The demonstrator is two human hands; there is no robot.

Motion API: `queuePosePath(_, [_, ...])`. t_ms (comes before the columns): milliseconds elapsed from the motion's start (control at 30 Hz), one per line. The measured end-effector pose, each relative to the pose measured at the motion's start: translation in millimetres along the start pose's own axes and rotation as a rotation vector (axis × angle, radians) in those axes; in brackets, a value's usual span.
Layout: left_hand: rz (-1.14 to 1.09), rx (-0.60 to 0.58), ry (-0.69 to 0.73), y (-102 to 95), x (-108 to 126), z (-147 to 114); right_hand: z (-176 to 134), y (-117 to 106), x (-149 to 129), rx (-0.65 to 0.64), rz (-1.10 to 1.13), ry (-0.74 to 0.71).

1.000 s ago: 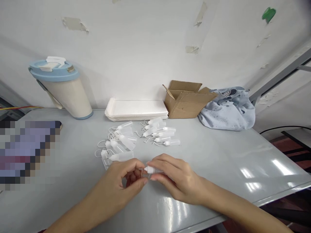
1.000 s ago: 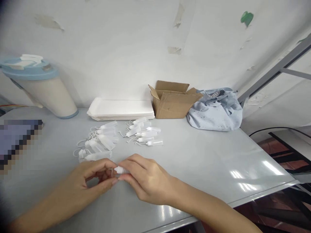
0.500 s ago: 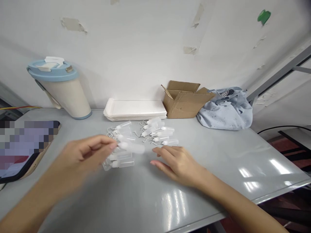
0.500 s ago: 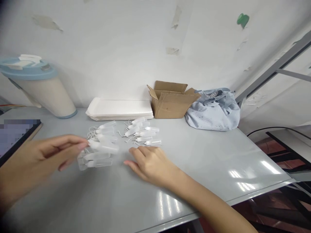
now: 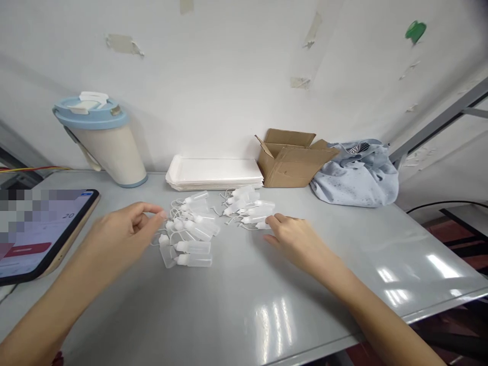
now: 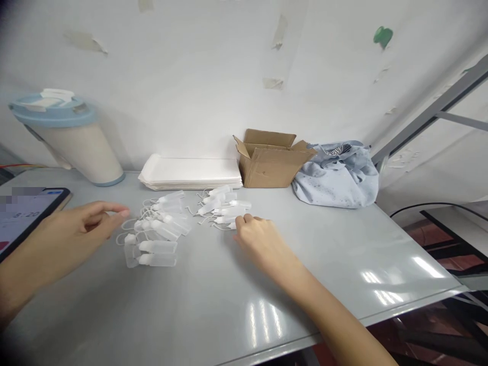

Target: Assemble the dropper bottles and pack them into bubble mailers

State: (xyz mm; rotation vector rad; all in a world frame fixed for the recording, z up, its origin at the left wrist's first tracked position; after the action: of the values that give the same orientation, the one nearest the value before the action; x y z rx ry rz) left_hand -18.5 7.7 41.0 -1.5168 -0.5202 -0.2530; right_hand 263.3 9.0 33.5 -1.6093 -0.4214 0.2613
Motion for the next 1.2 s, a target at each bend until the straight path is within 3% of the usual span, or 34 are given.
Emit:
queuePosePath(100, [0.095,0.033,-0.027,-2.7,6.7,-5.1,0.6,1.0,0.4,-0.04,-0.01,0.029])
queuePosePath(367, [0.097,0.085,0.013,0.3,22.4,-17.8,2.0,2.4,7.4,-0.101,0.04,0.059])
queuePosePath(533, [0.041,0.019,0.026,11.5,22.8,-20.4,-0.7,0.9,5.5,-0.117,0.128,-0.022])
queuePosePath(633, [0.029,-0.011,0.081,17.8,23.6,-22.8,-3.9,-2.8,1.0,-0.035,0.243,-0.094])
queuePosePath(733, [0.0,-0.033,0.108,20.2,24.8,-25.5,-7.7,-8.2,-4.5,0.155,0.392,-0.206])
queuePosePath(867, [-0.158,-0.167,0.116,25.0,28.9,-30.4,-12.5,-10.1,-12.0,0.323,0.465,-0.342])
queuePosePath(967, [-0.232,-0.253,0.157,30.5,33.2,-34.1,-14.9,-8.9,-18.0,0.357,0.459,-0.42])
queuePosePath(1200, [-0.201,-0.276,0.211,40.4,35.5,-33.4,-16.9,-5.3,-26.6,0.361,0.435,-0.477])
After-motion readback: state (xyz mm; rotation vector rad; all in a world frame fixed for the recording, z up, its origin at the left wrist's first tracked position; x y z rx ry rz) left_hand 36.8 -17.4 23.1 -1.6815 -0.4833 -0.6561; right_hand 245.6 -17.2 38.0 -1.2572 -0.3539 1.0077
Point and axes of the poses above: each hand's wrist, its own z-axis towards the middle knuckle, its own y-axis out of the palm, x = y × z, the point moved 4 cm from there along z, towards the middle knuckle, and after that the axes turned 5 degrees about z, right-handed, at the moved point
